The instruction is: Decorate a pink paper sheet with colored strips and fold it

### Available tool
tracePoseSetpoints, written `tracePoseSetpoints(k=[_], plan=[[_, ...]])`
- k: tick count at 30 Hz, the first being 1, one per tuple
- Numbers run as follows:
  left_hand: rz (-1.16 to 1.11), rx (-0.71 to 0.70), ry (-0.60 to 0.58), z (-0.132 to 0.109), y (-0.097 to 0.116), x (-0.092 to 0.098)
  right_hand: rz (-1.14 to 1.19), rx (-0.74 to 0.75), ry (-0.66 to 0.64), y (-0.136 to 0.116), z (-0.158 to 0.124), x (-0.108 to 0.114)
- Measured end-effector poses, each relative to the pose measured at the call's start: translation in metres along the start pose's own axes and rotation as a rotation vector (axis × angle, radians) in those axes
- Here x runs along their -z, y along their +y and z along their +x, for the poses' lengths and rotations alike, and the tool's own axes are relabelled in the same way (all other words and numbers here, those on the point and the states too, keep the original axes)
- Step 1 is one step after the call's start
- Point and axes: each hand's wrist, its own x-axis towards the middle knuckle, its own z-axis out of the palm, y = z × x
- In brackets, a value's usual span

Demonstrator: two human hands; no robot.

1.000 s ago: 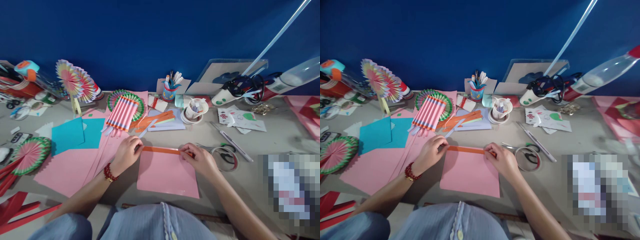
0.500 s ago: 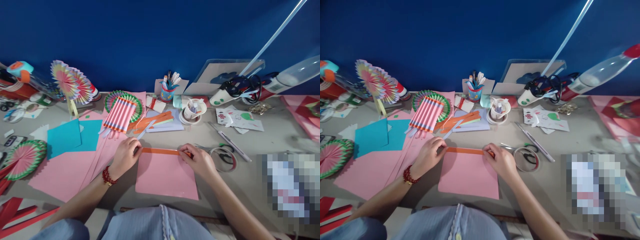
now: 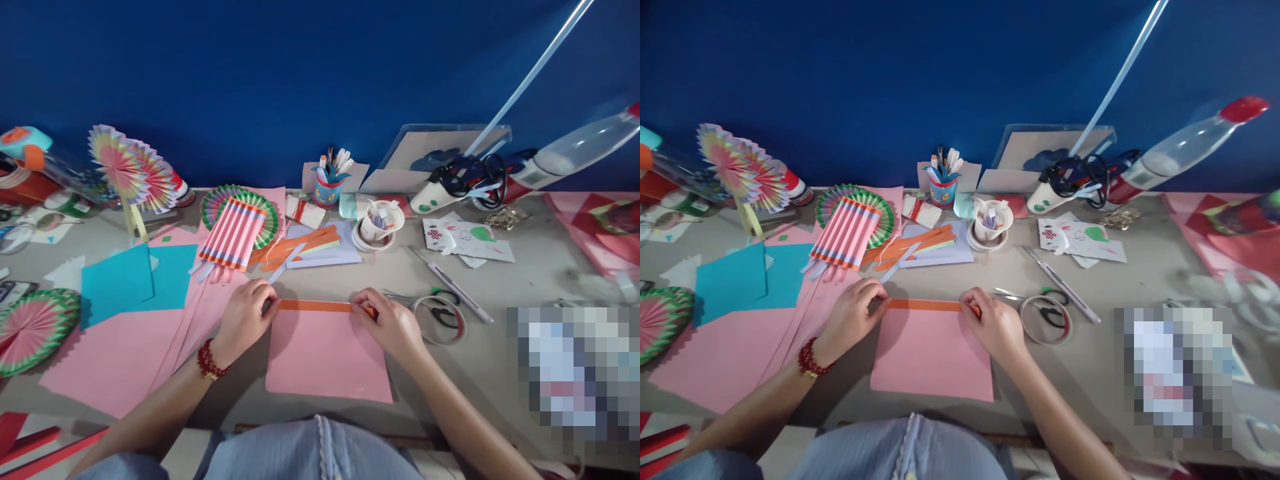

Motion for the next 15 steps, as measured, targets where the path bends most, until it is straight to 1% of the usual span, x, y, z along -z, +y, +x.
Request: tracePoseSetpoints(k=[5, 15], plan=[[0.004, 0.006, -0.005, -0.0002, 0.0006, 0.0003, -0.013, 0.002, 0.009, -0.0013, 0.0003, 0.0004], [-0.006, 0.006, -0.005, 0.0001, 0.0011, 0.0006, -0.022, -0.017, -0.019, -0.0033, 0.0012, 0.001]])
